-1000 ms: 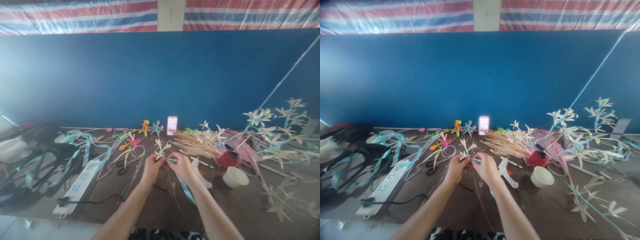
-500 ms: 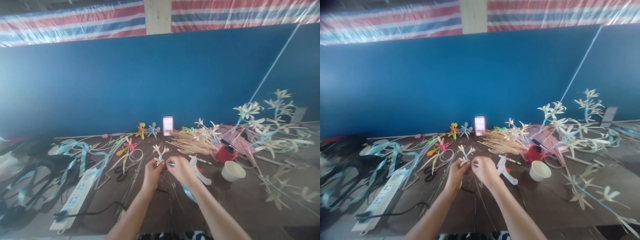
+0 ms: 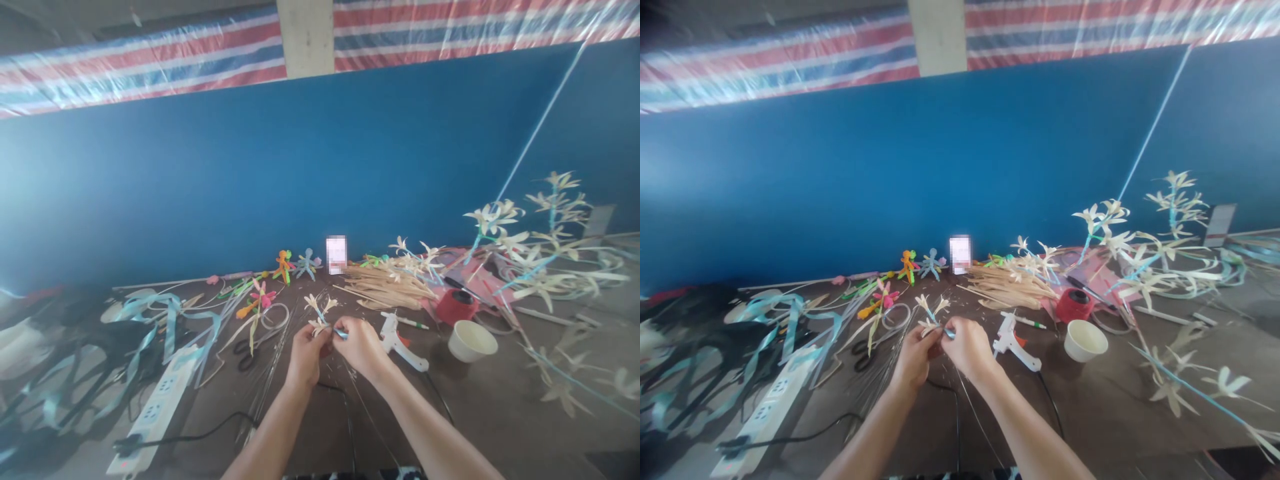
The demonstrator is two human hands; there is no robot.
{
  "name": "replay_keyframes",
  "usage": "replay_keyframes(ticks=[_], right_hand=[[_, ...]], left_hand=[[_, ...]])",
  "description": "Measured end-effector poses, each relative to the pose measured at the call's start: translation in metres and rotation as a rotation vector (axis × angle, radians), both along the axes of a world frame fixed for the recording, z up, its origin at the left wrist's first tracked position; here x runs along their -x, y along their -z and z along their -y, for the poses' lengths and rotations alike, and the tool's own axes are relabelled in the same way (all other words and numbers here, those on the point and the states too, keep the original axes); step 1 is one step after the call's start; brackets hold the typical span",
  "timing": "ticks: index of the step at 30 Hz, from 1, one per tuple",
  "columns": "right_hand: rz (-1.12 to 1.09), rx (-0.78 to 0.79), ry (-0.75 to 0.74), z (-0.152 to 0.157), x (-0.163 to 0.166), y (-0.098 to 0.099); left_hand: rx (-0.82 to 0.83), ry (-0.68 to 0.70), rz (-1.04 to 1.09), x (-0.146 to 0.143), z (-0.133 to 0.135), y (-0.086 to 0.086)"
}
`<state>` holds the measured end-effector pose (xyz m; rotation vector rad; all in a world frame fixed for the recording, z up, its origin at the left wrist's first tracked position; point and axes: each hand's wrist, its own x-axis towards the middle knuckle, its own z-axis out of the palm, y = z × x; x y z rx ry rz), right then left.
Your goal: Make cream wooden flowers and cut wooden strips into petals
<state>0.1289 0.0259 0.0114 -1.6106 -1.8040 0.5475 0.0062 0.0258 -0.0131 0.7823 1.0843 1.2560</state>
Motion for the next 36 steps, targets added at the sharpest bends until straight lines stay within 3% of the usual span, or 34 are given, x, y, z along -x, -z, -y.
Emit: replay_keyframes(ticks=[13,27,36], right_hand=[[-0.609,0.185,-0.175,-0.01,-0.009,0.001],[-1.069,0.685,-0.292,-0.024,-0.015,0.021],[-0.864,0.473,-0.298,-0.023,-0.021,0.007]], left_hand=[[0.066,0.17,0.094,0.005,-0.003,-0.015],[0.054,0.222,0.064,0.004,-0.005,-0.017],[-0.039,0.254,-0.045,0.005,-0.009,-0.015]])
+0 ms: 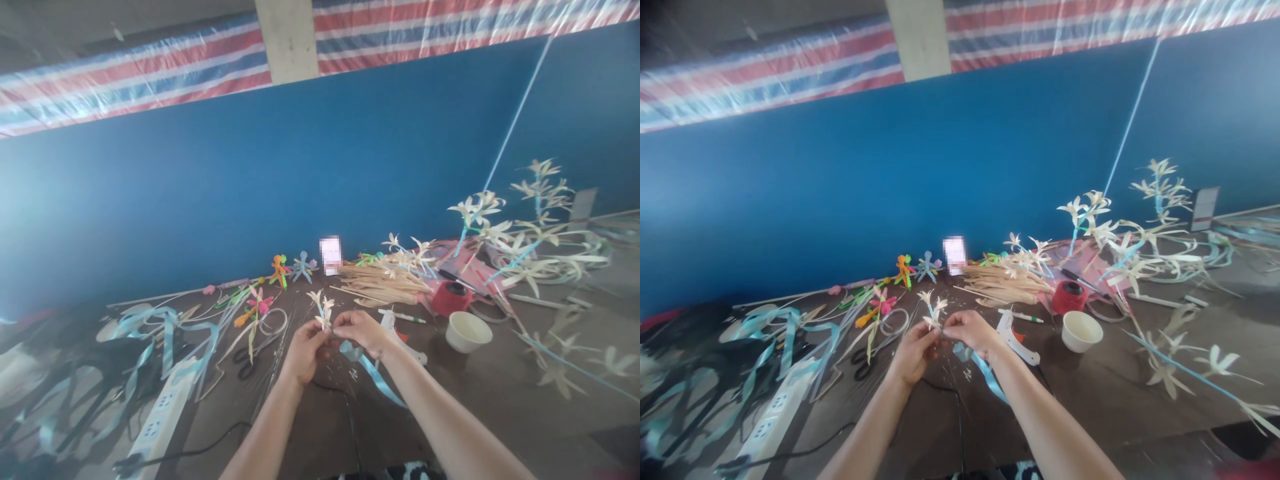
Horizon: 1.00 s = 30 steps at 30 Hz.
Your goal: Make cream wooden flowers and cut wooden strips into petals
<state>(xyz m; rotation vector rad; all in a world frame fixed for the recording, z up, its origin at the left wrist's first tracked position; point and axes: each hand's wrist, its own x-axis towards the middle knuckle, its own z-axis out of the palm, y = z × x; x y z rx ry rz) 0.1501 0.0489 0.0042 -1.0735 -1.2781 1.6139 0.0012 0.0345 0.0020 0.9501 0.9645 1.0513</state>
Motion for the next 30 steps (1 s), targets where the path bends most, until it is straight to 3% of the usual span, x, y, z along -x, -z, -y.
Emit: replay_keyframes(ticks=[5,15,20,25,30], right_hand=[[0.198,-0.201,0.095,-0.001,-0.001,-0.002],[0.428,-0.308,0.117,0.003,-0.003,-0.002],[0.698,-0.444,0.162,0.01,0.003,-0.008],[0.926,-0.458,0.234,0.016,0.011,-0.013],[0.829,-0.451,0.22,0.011,0.007,-0.012]], left_hand=[[-0.037,-0.038,-0.061,-0.002,-0.001,0.004],[-0.176,-0.167,-0.28,-0.008,-0.004,0.011],[-0.193,-0.194,-0.308,-0.01,-0.007,0.015],[-0.203,-0.201,-0.284,-0.014,-0.007,0.012],[-0.211,-0.124,-0.263,-0.014,-0.005,0.007]])
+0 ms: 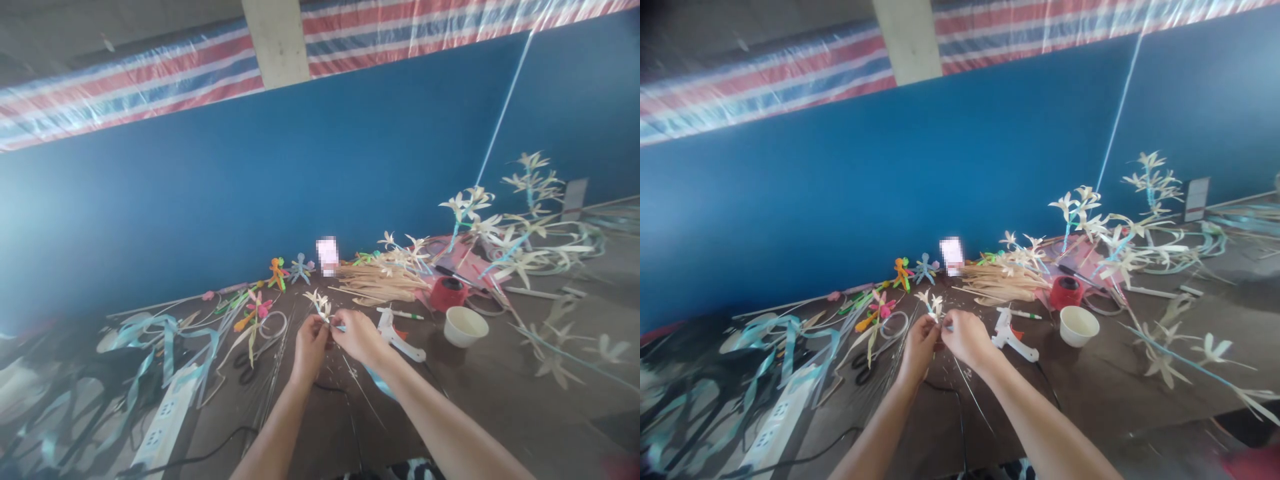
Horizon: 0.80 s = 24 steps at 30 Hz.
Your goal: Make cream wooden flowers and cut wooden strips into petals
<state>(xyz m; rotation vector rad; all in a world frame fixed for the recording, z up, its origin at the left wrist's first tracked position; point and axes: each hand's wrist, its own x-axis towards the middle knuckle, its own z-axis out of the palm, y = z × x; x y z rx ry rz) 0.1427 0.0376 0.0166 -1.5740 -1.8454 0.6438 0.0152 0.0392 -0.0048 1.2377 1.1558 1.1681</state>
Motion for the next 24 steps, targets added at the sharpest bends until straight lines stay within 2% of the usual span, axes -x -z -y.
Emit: replay_keyframes(ticks=[7,15,20,24], right_hand=[[-0.235,0.067,-0.125,-0.012,-0.014,0.001],[-0.347,0.164,-0.158,-0.02,-0.022,0.001],[-0.302,0.144,-0.205,-0.023,-0.027,0.002],[-0.086,0.084,-0.183,-0.016,-0.024,0.002]], left_hand=[[0.08,0.04,0.039,-0.004,0.001,-0.005],[0.107,0.098,0.068,-0.004,0.001,-0.005],[0.112,0.107,0.059,-0.004,0.0,-0.004],[0.094,0.077,0.034,-0.005,-0.004,0.002]])
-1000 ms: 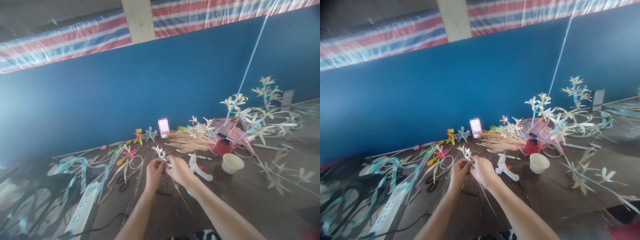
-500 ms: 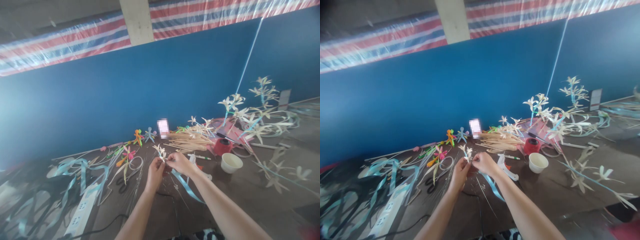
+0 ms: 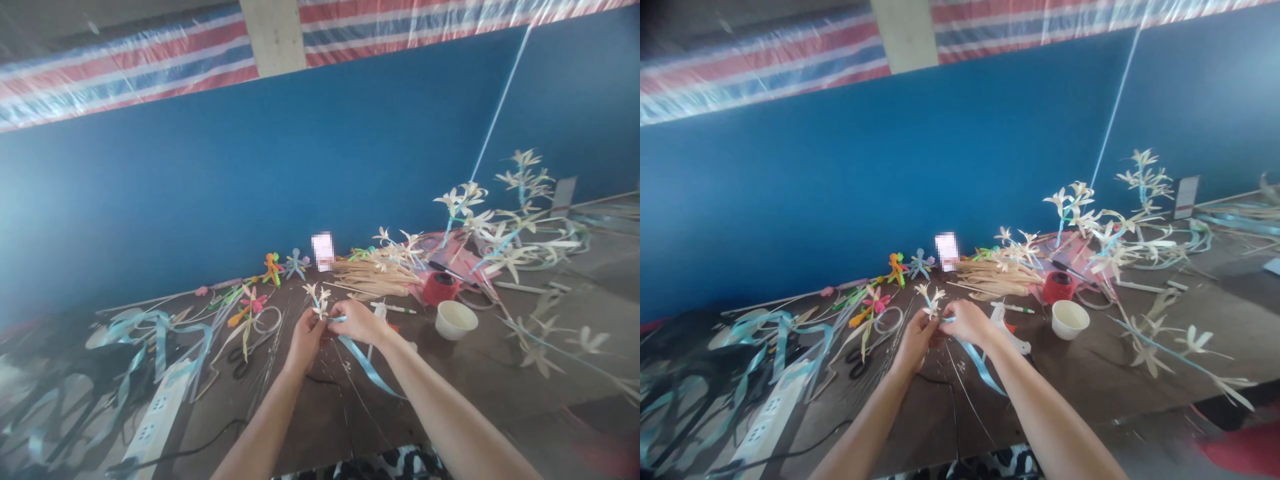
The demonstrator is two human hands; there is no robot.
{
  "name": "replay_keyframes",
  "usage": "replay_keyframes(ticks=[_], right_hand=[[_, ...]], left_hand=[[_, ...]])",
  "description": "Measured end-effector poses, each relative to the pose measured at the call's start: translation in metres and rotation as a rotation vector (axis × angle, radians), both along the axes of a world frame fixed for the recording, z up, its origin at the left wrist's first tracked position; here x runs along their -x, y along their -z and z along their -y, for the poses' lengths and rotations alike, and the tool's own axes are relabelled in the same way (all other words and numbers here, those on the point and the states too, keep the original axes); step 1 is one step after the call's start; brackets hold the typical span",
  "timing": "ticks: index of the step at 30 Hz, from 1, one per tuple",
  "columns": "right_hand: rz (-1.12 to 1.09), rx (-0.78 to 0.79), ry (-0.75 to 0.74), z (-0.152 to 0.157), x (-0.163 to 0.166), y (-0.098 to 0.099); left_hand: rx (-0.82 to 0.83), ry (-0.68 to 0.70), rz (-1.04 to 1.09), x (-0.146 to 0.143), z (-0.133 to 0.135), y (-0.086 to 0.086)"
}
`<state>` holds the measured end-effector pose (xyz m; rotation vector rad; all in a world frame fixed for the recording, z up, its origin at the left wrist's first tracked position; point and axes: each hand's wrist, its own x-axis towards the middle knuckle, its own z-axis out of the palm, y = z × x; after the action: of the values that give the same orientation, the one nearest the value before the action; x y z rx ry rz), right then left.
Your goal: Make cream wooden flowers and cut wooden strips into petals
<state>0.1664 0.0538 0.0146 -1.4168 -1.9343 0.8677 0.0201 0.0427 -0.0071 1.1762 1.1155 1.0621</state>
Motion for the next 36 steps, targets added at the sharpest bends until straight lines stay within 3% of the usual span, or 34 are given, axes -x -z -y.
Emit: replay_keyframes(ticks=[3,7,14,17,23,29,36], right_hand=[[0.215,-0.074,0.096,0.005,0.009,0.002],[0.414,-0.038,0.175,0.008,0.021,0.006],[0.405,-0.021,0.25,0.007,0.027,0.013],[0.28,-0.008,0.269,0.005,0.024,0.018],[-0.294,0.18,0.151,-0.006,0.018,0.026],[-0.568,0.393,-0.005,-0.011,0.015,0.032],[-0.812,0.607,-0.192,-0.007,0.012,0.032]], left_hand=[[-0.024,-0.041,-0.023,-0.002,-0.005,0.007],[-0.002,-0.112,-0.056,-0.006,-0.011,0.012],[0.023,-0.149,-0.081,-0.005,-0.01,0.006],[0.033,-0.116,-0.074,0.0,-0.009,0.004],[0.147,0.033,0.042,0.015,-0.013,0.0],[0.231,0.219,0.131,0.022,-0.012,-0.008],[0.265,0.295,0.112,0.022,-0.009,-0.012]])
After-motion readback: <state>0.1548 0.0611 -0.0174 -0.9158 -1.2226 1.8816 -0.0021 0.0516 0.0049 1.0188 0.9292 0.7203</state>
